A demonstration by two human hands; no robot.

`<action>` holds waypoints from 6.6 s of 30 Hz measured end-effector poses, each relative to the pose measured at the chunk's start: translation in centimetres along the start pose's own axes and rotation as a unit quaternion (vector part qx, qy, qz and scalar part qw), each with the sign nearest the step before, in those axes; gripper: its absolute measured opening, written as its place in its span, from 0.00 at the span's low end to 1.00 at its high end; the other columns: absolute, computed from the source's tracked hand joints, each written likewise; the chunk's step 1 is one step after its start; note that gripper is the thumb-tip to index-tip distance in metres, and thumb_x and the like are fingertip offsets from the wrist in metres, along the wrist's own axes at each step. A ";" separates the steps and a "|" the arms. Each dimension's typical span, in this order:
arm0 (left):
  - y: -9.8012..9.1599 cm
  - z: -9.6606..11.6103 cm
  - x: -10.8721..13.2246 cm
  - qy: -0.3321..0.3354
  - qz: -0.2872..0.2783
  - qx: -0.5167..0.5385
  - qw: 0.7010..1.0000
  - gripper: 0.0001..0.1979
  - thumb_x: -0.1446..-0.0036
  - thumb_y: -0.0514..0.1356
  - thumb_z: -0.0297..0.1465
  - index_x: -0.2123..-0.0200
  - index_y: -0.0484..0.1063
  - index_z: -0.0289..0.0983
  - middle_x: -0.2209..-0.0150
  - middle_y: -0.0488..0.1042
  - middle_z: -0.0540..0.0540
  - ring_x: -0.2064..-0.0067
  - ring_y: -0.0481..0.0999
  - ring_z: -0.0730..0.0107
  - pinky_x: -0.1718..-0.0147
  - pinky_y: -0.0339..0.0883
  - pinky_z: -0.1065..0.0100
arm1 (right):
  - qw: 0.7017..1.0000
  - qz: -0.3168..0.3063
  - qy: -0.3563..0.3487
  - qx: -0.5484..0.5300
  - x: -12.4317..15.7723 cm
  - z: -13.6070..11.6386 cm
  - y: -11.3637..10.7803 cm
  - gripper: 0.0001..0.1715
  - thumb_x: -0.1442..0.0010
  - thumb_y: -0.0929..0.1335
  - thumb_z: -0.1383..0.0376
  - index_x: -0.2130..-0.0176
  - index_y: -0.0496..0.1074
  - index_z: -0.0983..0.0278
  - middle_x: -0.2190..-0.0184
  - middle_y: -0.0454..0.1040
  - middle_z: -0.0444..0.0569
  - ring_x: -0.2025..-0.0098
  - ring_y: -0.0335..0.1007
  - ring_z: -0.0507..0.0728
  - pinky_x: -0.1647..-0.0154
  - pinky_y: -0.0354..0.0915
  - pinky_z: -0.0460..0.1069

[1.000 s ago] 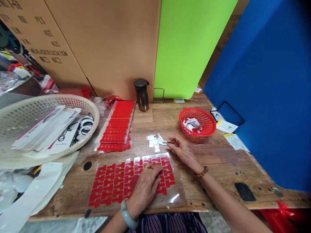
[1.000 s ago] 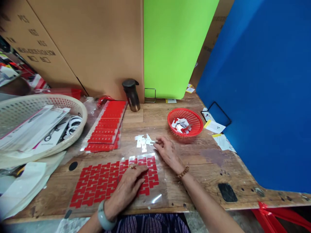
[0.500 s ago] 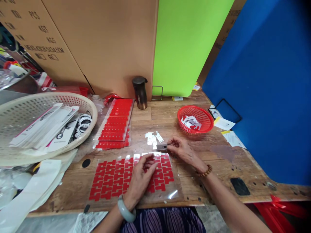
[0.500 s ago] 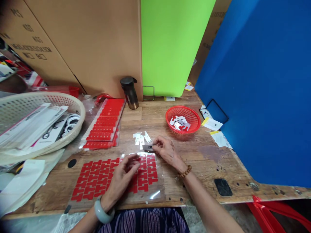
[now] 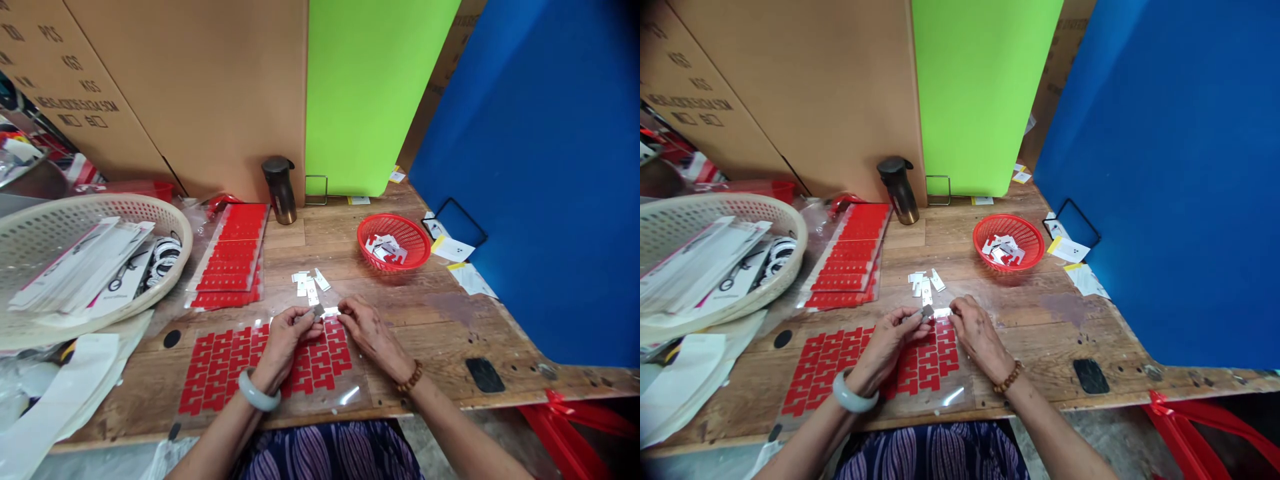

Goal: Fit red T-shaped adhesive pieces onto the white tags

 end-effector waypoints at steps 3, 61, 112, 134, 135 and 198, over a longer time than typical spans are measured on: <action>0.7 0.2 -1.0 0.034 0.012 -0.002 0.999 0.14 0.57 0.69 0.31 0.67 0.71 0.31 0.73 0.78 0.45 0.72 0.78 0.73 0.67 0.72 0.73 | 0.999 -0.005 -0.010 0.043 0.1 0.4 0.6 0.06 0.42 0.62 0.72 0.68 0.67 0.64 0.69 0.67 0.47 0.66 0.63 0.54 0.63 0.59 0.48; 1.4 -1.8 -2.9 0.094 0.060 -0.003 0.994 0.11 0.55 0.66 0.29 0.68 0.71 0.32 0.71 0.78 0.45 0.69 0.79 0.70 0.66 0.71 0.71 | 0.993 -0.045 -0.044 -0.099 0.3 1.7 0.1 0.03 0.40 0.63 0.70 0.66 0.65 0.62 0.67 0.64 0.45 0.66 0.62 0.52 0.65 0.60 0.48; -0.4 1.1 3.2 -0.162 -0.124 0.039 0.978 0.21 0.56 0.62 0.13 0.56 0.70 0.28 0.64 0.79 0.37 0.64 0.80 0.67 0.59 0.72 0.72 | 0.976 -0.068 0.041 -0.204 2.0 -3.9 0.0 0.04 0.44 0.64 0.71 0.70 0.64 0.62 0.73 0.66 0.41 0.71 0.61 0.50 0.69 0.59 0.46; 0.1 1.2 3.0 -0.167 -0.123 0.022 0.978 0.20 0.55 0.61 0.14 0.57 0.71 0.27 0.65 0.79 0.37 0.63 0.80 0.66 0.63 0.73 0.75 | 0.976 -0.067 0.040 -0.201 2.0 -3.4 0.1 0.04 0.44 0.64 0.70 0.70 0.64 0.62 0.74 0.66 0.40 0.72 0.61 0.50 0.70 0.58 0.45; 0.2 1.2 3.0 -0.168 -0.124 0.023 0.978 0.20 0.55 0.60 0.14 0.56 0.70 0.27 0.65 0.79 0.37 0.63 0.80 0.66 0.63 0.73 0.75 | 0.976 -0.067 0.041 -0.201 2.0 -3.4 0.1 0.04 0.44 0.64 0.70 0.70 0.64 0.62 0.74 0.65 0.40 0.72 0.61 0.50 0.70 0.58 0.45; -0.2 0.4 3.1 -0.135 -0.072 -0.046 0.987 0.21 0.60 0.70 0.27 0.60 0.71 0.28 0.72 0.79 0.41 0.71 0.80 0.68 0.68 0.73 0.74 | 0.985 0.016 0.081 -0.154 2.5 -3.6 1.1 0.07 0.46 0.63 0.72 0.72 0.68 0.63 0.75 0.68 0.42 0.71 0.64 0.52 0.69 0.58 0.46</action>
Point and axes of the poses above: each hand's wrist, its own x-axis away from the middle knuckle, its own y-axis out of the palm, z = x × y, the point moved 2 cm from there along -x, towards the middle knuckle
